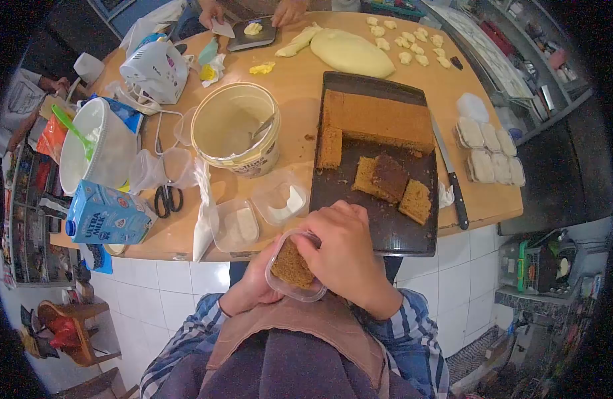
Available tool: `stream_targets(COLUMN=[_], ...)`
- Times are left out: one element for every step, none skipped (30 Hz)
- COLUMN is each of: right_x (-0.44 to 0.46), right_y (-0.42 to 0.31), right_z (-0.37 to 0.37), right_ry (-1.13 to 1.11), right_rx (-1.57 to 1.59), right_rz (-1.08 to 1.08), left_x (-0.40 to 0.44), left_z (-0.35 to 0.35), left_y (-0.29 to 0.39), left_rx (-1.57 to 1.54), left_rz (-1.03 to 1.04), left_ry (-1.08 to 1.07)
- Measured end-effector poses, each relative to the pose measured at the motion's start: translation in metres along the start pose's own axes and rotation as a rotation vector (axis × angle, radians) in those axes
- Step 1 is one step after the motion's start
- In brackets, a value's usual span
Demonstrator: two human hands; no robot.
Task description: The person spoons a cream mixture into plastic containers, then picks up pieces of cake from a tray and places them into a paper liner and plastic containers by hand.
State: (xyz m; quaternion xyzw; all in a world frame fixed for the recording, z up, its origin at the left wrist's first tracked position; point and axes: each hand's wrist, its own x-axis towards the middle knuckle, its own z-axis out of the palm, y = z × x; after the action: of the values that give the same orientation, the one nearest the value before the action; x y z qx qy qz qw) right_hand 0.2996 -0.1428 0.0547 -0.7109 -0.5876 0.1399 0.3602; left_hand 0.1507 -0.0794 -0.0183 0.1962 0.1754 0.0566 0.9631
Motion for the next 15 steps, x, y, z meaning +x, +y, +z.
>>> stream_targets(right_x=[0.000,-0.001,-0.001,-0.002,-0.003,-0.004,-0.005,-0.005,-0.006,-0.005,-0.005,-0.006,-0.006,-0.007,-0.008], right_y=[0.001,0.001,0.001,0.001,0.001,0.002,0.003,0.004,0.004,0.004,0.003,0.004,0.005,0.005,0.005], right_z=[-0.001,-0.002,-0.005,-0.010,-0.014,-0.015,-0.016,-0.017,-0.018,-0.017,-0.016,-0.015,-0.012,-0.010,-0.011], right_ry=[-0.007,-0.016,-0.007,0.000,0.006,0.005,0.007,0.010,-0.011,-0.033,-0.057,-0.056,-0.057,-0.057,-0.049], right_rx=[0.008,0.017,0.056,0.097,0.137,0.115,0.093,0.069,0.044,0.020,-0.003,-0.033,-0.061,-0.088,-0.059], right_rz=[0.009,0.017,0.032,0.046,0.059,0.048,0.038,0.030,0.036,0.041,0.046,0.040,0.035,0.030,0.025], left_x=[0.000,0.000,0.001,0.001,0.002,0.003,0.003,0.003,0.003,0.004,0.004,0.004,0.003,0.003,0.003], left_z=[-0.001,-0.002,-0.004,-0.006,-0.008,-0.011,-0.012,-0.011,-0.010,-0.010,-0.010,-0.010,-0.010,-0.011,-0.011], left_y=[0.000,0.000,0.000,0.000,0.000,0.001,0.001,0.001,0.001,0.000,0.000,0.000,0.000,0.000,0.000], left_rx=[0.022,-0.046,-0.115,-0.184,-0.170,-0.156,-0.140,-0.130,-0.121,-0.112,-0.116,-0.120,-0.125,-0.120,-0.115], left_rz=[0.005,0.006,0.008,0.012,0.018,0.023,0.026,0.025,0.023,0.022,0.019,0.017,0.017,0.024,0.029], left_ry=[0.003,-0.051,-0.105,-0.157,-0.166,-0.176,-0.187,-0.188,-0.191,-0.193,-0.193,-0.192,-0.188,-0.200,-0.212])
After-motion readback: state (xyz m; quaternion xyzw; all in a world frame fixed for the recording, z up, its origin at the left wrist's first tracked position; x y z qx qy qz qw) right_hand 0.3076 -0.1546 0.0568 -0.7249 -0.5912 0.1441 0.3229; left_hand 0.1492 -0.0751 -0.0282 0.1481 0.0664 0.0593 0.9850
